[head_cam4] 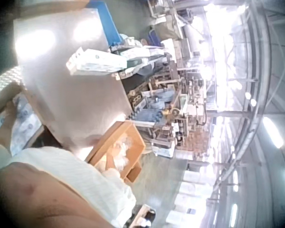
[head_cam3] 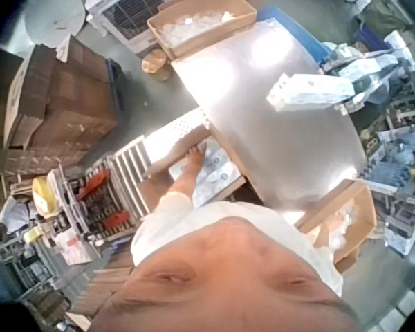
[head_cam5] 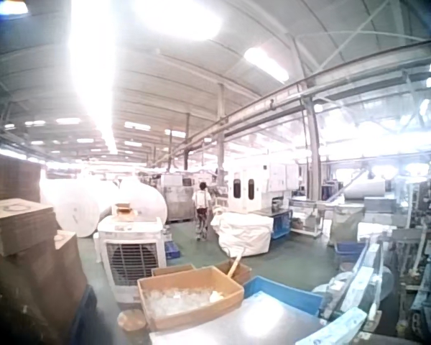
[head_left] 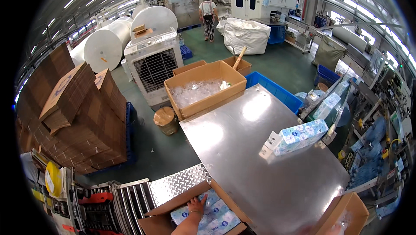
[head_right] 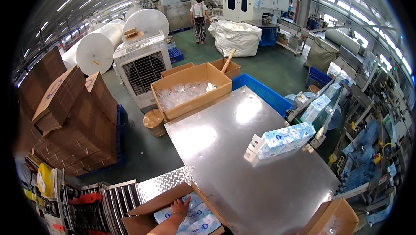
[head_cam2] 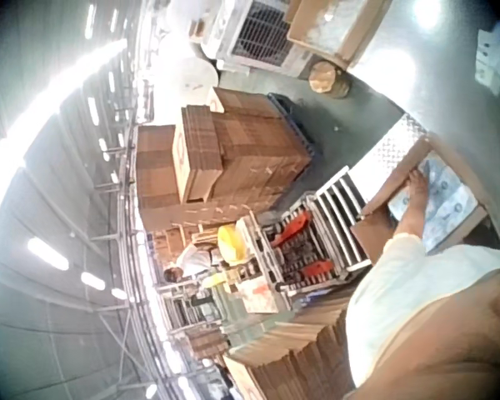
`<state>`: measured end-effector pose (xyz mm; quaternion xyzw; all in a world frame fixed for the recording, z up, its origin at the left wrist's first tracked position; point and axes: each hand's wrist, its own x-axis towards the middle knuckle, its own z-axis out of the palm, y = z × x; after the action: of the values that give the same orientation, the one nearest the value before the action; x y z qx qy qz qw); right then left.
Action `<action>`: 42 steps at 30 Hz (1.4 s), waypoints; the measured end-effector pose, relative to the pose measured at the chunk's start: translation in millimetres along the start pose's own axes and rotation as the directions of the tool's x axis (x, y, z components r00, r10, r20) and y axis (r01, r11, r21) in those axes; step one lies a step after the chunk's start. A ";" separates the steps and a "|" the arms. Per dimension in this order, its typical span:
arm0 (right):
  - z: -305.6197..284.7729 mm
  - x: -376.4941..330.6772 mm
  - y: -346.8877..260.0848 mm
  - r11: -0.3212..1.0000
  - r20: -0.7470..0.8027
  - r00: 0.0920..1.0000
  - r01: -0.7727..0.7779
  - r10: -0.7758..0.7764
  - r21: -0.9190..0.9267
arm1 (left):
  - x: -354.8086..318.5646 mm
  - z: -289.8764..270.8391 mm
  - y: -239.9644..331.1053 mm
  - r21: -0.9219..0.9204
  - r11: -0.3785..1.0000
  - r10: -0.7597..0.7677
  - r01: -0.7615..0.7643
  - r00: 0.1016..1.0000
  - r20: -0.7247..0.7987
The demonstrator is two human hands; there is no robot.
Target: The person places rolls of toilet paper into cardboard boxes, closes the box flaps, and pushes the boxes through a taping machine on a conveyor belt.
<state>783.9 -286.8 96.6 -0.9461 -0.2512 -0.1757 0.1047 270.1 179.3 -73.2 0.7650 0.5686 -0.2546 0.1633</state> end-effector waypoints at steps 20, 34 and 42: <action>45.3 -57.8 58.3 0.707 0.192 0.748 -0.663 0.635 0.247 | -61.4 40.4 -103.0 -0.496 0.868 0.160 0.018 0.936 0.314; 55.6 -162.5 130.1 0.547 0.058 0.565 -0.816 0.823 0.187 | -165.5 4.9 -41.4 -0.482 0.739 0.445 -0.471 0.878 -0.175; -110.8 -75.4 -26.9 0.053 0.616 0.714 -0.666 0.332 0.744 | -204.3 -37.4 -14.2 -0.456 0.456 0.471 -0.765 0.642 -0.605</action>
<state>677.9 -328.7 172.0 -0.7242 0.0342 0.1938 0.6609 218.5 43.0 75.4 0.8377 0.3121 0.2110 0.3954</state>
